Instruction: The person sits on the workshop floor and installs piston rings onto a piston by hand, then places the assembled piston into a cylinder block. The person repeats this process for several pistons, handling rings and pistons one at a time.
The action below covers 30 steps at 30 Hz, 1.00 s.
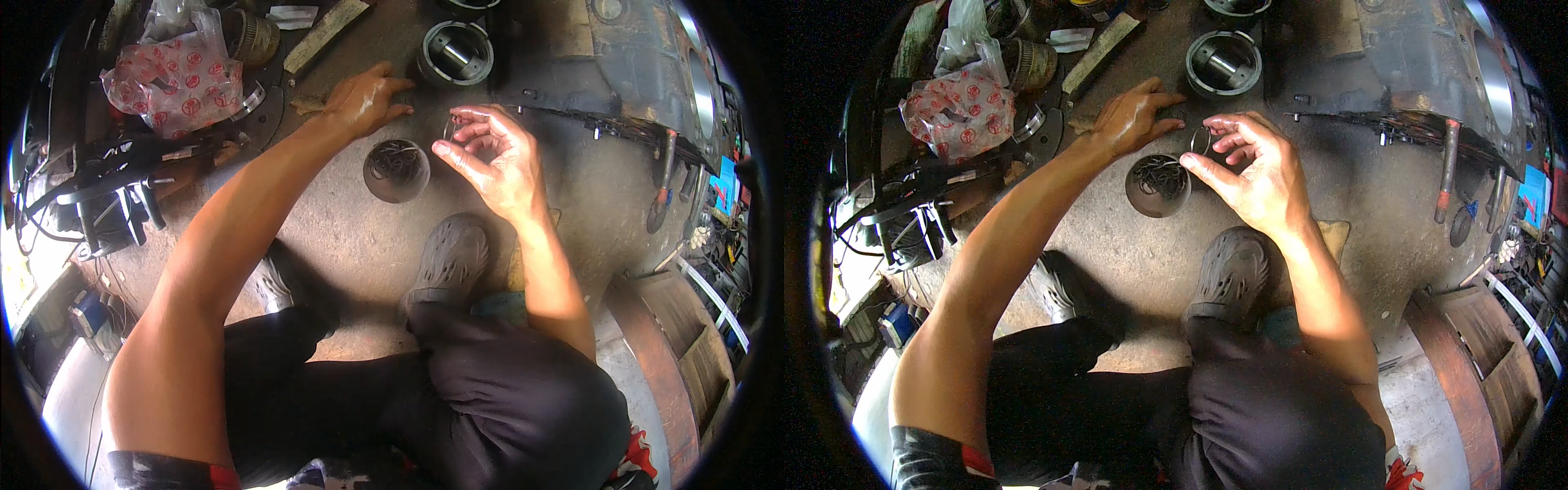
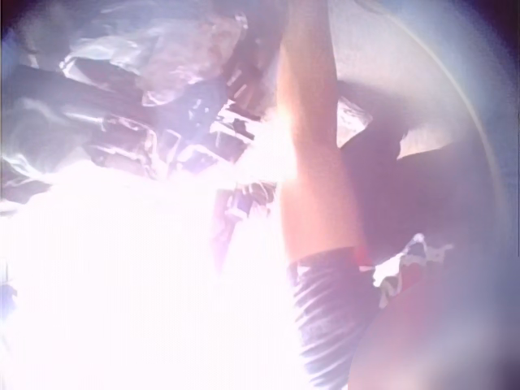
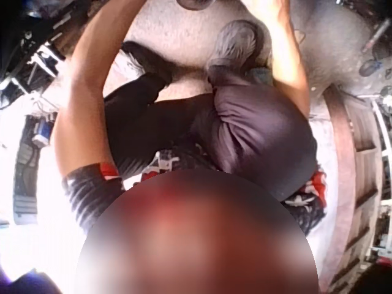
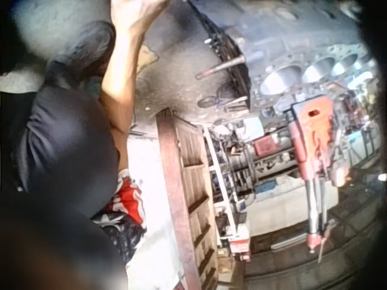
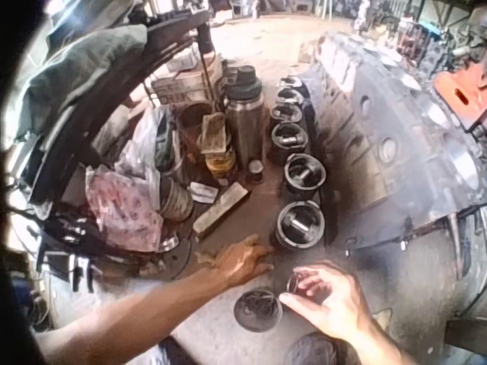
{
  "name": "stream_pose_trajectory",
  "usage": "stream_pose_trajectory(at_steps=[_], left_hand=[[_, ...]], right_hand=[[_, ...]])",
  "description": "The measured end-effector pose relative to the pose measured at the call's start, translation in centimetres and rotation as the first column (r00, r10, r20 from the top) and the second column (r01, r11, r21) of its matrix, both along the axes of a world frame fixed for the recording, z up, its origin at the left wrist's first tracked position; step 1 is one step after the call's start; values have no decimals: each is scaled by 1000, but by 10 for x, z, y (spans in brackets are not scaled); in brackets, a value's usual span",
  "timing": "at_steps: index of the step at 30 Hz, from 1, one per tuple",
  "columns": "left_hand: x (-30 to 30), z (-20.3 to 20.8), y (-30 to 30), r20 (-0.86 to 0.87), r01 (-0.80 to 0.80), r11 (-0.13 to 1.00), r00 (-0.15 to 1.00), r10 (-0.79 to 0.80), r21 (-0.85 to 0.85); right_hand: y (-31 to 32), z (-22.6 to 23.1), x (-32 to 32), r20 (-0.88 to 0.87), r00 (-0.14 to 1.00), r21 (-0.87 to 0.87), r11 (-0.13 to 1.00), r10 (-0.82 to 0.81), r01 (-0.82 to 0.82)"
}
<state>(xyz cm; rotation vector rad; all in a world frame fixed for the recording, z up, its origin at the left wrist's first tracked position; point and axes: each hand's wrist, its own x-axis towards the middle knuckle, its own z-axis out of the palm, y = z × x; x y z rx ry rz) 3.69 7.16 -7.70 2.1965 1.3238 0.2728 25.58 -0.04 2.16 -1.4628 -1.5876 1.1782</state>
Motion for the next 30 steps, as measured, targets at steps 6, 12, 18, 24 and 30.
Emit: stream_pose_trajectory(at_steps=[6,12,18,24,30], left_hand=[[3,0,17,-71,113,992,991,-116,-49],[13,13,25,-38,-27,974,999,20,-224],[-12,64,20,216,-89,950,964,158,-300],[-35,96,-13,416,52,838,884,214,-543],[-46,68,-28,447,-57,870,841,306,-489]], right_hand=[[-11,10,-12,43,995,117,989,87,-91],[-22,3,-14,181,937,137,936,299,-325],[-32,-41,3,280,928,104,954,244,-282],[-33,-80,-31,111,964,195,946,240,-258],[-32,-53,-41,179,950,54,961,257,-271]])
